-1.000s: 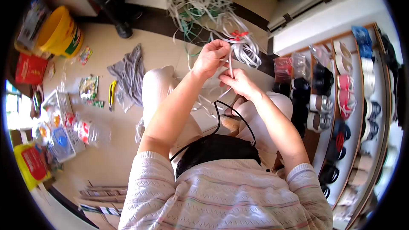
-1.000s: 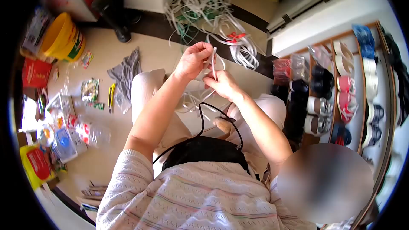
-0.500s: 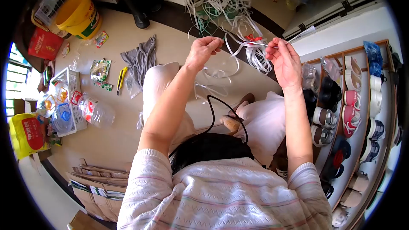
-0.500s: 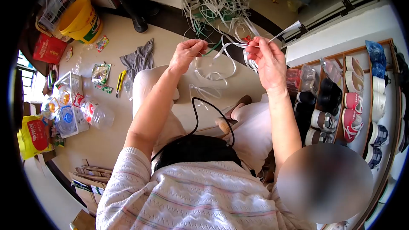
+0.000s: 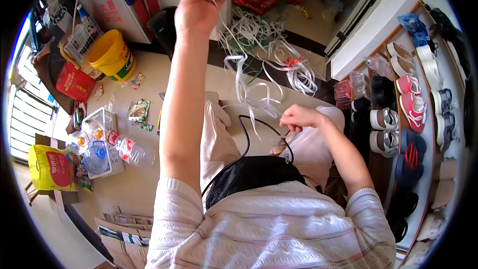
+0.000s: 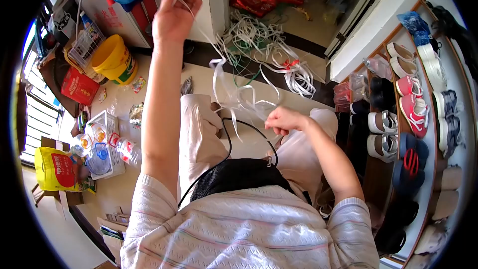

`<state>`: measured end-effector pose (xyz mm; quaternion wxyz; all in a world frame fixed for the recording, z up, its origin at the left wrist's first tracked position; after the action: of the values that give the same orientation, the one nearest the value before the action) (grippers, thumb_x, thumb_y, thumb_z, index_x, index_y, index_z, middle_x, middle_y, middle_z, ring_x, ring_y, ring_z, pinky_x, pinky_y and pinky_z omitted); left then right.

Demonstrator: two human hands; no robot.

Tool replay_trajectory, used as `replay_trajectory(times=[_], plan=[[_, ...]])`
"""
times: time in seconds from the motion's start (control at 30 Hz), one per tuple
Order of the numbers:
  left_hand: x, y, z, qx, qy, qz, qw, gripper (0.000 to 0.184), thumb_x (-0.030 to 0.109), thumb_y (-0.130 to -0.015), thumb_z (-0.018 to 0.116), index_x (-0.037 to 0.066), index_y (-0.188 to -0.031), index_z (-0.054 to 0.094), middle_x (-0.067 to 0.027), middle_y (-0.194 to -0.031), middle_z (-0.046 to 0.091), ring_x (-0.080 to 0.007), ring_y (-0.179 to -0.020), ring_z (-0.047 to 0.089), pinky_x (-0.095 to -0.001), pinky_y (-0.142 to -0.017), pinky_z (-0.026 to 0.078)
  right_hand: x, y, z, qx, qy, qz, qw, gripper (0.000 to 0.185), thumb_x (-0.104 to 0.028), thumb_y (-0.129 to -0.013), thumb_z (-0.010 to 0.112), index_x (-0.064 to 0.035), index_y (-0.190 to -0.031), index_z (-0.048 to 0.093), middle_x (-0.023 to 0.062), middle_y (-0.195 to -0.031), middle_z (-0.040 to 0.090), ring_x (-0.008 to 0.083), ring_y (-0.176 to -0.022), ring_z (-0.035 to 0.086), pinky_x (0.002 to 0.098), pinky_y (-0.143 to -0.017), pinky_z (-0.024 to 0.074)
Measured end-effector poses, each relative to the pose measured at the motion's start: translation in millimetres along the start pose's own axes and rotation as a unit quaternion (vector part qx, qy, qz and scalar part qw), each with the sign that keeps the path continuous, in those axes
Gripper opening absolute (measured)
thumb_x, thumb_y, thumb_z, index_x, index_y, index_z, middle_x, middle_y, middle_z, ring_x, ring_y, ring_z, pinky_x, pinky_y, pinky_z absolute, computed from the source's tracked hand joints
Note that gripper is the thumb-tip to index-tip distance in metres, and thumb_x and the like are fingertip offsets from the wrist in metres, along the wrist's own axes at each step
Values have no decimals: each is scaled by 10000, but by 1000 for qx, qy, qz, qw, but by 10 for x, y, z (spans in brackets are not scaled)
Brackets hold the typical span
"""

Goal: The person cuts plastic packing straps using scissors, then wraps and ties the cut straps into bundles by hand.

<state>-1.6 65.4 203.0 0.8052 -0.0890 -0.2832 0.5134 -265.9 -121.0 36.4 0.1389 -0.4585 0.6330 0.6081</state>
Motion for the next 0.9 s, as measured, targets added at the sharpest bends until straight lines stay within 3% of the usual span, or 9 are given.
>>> replay_trajectory(times=[0.07,0.17,0.3,0.5,0.6,0.7,0.83,0.87,0.9], plan=[[273,-126,193,-73,47,-2,996,166,186,-875,508,91,-1012,511,-108,-824,531,-271,-819,494,-440,-849,386,160,-20,111,49,132,25,990,187,-179,-834,531,-18,-790,616,46,-551,558,98,-403,499,237,-352,386],[773,-201,533,-98,132,16,986,149,179,-876,503,80,-974,554,-105,-779,509,-256,-770,464,-414,-802,384,549,52,-120,257,11,30,966,170,-172,-814,552,-22,-762,611,42,-541,543,110,-394,489,248,-340,381],[1580,-211,764,-108,-14,135,985,233,241,-895,473,94,-1074,494,-115,-804,544,-263,-727,511,-445,-734,423,945,522,-812,408,-331,-30,850,140,-183,-800,577,-56,-747,603,28,-530,526,123,-389,481,251,-335,391],[2266,-232,868,12,-246,294,924,166,185,-898,449,75,-995,526,-68,-683,493,-195,-641,490,-357,-578,413,858,1121,-1288,428,-376,-257,781,170,-215,-823,566,-60,-756,590,42,-570,565,153,-435,525,253,-378,424],[2421,-419,587,-58,-290,218,930,210,175,-883,505,20,-1023,533,-112,-780,501,-193,-647,460,-300,-573,388,788,1250,-1644,438,-397,-347,728,253,-274,-873,501,-32,-857,572,77,-706,602,159,-570,571,260,-499,464],[1817,-236,648,20,-357,265,896,207,165,-867,534,4,-992,570,-89,-767,540,-165,-634,490,-282,-572,410,399,1391,-1941,371,-347,-460,728,302,-290,-897,460,-20,-1004,546,108,-909,611,172,-789,587,284,-696,462],[642,177,696,0,-355,186,916,180,145,-860,550,-10,-934,607,-32,-697,576,-97,-589,523,-224,-547,420,-321,1374,-1931,393,-266,-409,779,372,-325,-909,435,-38,-1134,507,68,-1076,569,178,-1039,511,326,-850,386],[532,426,633,49,-564,163,808,137,84,-813,547,15,-888,637,-63,-665,586,-154,-562,520,-265,-564,425,-415,1315,-1903,407,-258,-406,777,372,-319,-915,427,-41,-1153,493,64,-1092,559,178,-1046,508,313,-841,387],[336,645,654,30,-506,194,840,141,71,-779,527,29,-783,662,-57,-659,623,-133,-530,546,-268,-532,439,-534,1287,-1787,428,-275,-378,774,357,-314,-924,412,-39,-1135,501,60,-1064,569,169,-1015,519,294,-824,389]])
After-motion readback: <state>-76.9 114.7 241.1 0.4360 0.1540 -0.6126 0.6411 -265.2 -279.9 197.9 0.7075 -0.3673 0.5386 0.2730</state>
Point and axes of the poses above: each hand's wrist, its own y-axis away from the middle knuckle, its own z-axis out of the palm, x = y × z, the point moved 2 cm from there along -y, towards the middle knuckle
